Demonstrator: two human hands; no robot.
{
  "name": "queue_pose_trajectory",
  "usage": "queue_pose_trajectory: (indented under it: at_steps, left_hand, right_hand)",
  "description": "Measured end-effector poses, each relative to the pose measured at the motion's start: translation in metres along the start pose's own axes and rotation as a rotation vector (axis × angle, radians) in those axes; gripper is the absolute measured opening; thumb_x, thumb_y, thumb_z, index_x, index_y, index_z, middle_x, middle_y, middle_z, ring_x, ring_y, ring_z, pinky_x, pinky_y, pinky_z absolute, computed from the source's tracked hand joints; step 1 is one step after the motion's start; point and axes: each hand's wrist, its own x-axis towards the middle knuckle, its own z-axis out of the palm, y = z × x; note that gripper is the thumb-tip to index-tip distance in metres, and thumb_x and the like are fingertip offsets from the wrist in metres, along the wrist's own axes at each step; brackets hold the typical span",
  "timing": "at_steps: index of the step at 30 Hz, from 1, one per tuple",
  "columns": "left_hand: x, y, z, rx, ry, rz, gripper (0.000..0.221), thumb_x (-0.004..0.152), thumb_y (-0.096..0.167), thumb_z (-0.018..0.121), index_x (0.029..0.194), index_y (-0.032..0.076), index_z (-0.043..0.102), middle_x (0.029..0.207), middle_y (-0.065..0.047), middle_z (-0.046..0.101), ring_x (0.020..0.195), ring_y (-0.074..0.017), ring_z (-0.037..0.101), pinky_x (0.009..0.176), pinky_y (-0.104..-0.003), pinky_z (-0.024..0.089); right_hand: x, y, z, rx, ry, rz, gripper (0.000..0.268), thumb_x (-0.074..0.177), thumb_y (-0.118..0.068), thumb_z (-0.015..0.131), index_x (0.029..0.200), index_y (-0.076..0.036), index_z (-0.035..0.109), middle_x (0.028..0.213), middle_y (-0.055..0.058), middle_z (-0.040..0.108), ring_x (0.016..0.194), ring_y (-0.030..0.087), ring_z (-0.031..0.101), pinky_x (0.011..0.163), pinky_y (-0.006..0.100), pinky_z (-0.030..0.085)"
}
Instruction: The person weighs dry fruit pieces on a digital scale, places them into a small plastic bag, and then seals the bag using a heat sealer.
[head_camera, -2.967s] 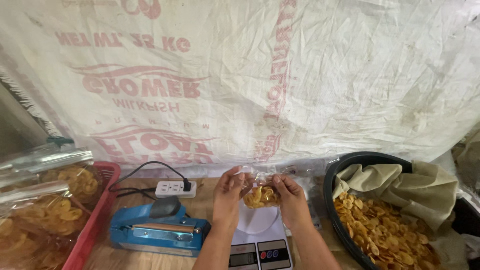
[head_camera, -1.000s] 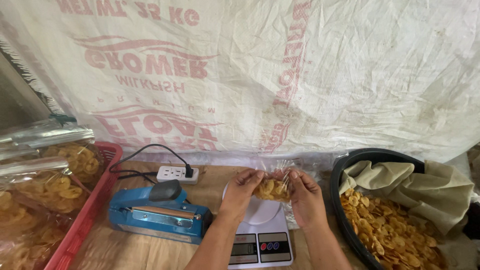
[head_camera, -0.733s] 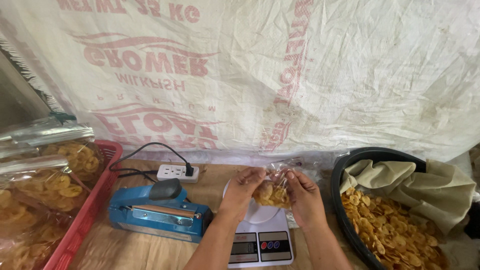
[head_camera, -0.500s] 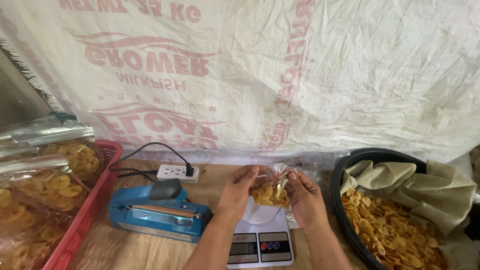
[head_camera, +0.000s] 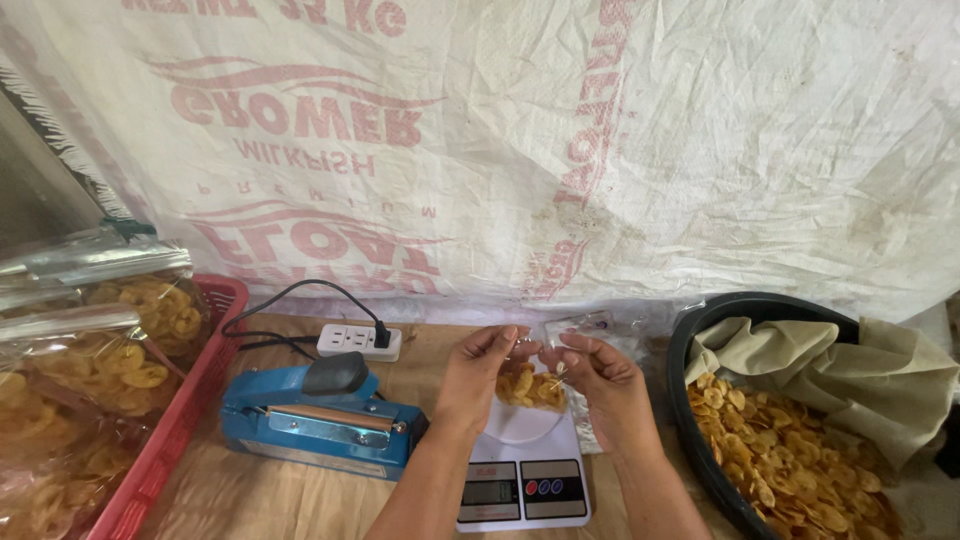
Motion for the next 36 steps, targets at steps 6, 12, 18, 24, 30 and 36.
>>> queue_pose_trajectory:
  at_steps: [6,12,18,24,30,36]
  left_hand:
    - [-0.003,0.006,0.006,-0.014,-0.035,0.031,0.03,0.096,0.022,0.069,0.109,-0.004,0.073,0.095,-0.009,0.076,0.09,-0.0206,0.077,0.08,-0.032,0.062]
    - [-0.007,0.008,0.009,0.026,-0.088,0.022,0.028,0.096,0.022,0.069,0.111,-0.001,0.074,0.09,-0.011,0.078,0.085,-0.0198,0.076,0.079,-0.031,0.06]
    - [-0.008,0.005,0.009,-0.013,-0.071,0.012,0.028,0.095,0.023,0.07,0.109,0.0,0.074,0.089,-0.011,0.078,0.082,-0.019,0.074,0.078,-0.032,0.059]
    - [-0.012,0.013,0.011,-0.147,0.005,0.033,0.024,0.098,0.02,0.07,0.111,0.001,0.074,0.098,-0.008,0.077,0.093,-0.0186,0.072,0.087,-0.032,0.055]
    - [-0.098,0.005,-0.003,-0.164,0.203,0.008,0.046,0.096,0.025,0.063,0.136,0.005,0.059,0.135,-0.012,0.066,0.123,-0.021,0.064,0.104,-0.036,0.048]
    - [-0.17,0.005,-0.089,-0.259,0.388,0.173,0.046,0.091,0.007,0.062,0.137,0.002,0.056,0.139,-0.017,0.062,0.124,-0.0293,0.063,0.104,-0.042,0.051]
  right_hand:
    - [0.008,0.002,-0.012,0.231,0.053,0.052,0.027,0.101,-0.017,0.058,0.115,0.001,0.07,0.1,0.011,0.077,0.095,0.025,0.073,0.085,0.039,0.059]
    - [0.008,0.014,-0.012,0.246,0.041,0.016,0.02,0.098,-0.01,0.063,0.112,0.001,0.073,0.104,0.01,0.076,0.095,0.023,0.072,0.086,0.041,0.058]
    - [0.002,0.01,-0.015,0.208,0.024,0.001,0.018,0.097,-0.006,0.065,0.11,0.002,0.075,0.104,0.014,0.077,0.094,0.023,0.073,0.089,0.041,0.059]
    - [-0.013,-0.058,0.02,-0.103,0.089,0.024,0.025,0.096,-0.01,0.06,0.114,0.002,0.074,0.103,0.015,0.08,0.098,0.023,0.078,0.09,0.036,0.061]
    - [-0.013,-0.089,0.067,-0.573,0.066,0.092,0.028,0.094,-0.023,0.068,0.112,-0.005,0.079,0.097,0.01,0.081,0.078,0.016,0.073,0.072,0.03,0.061]
    - [-0.009,-0.003,0.14,-0.752,-0.267,-0.234,0.031,0.086,-0.021,0.076,0.114,-0.008,0.078,0.084,0.008,0.077,0.072,0.014,0.064,0.067,0.029,0.053]
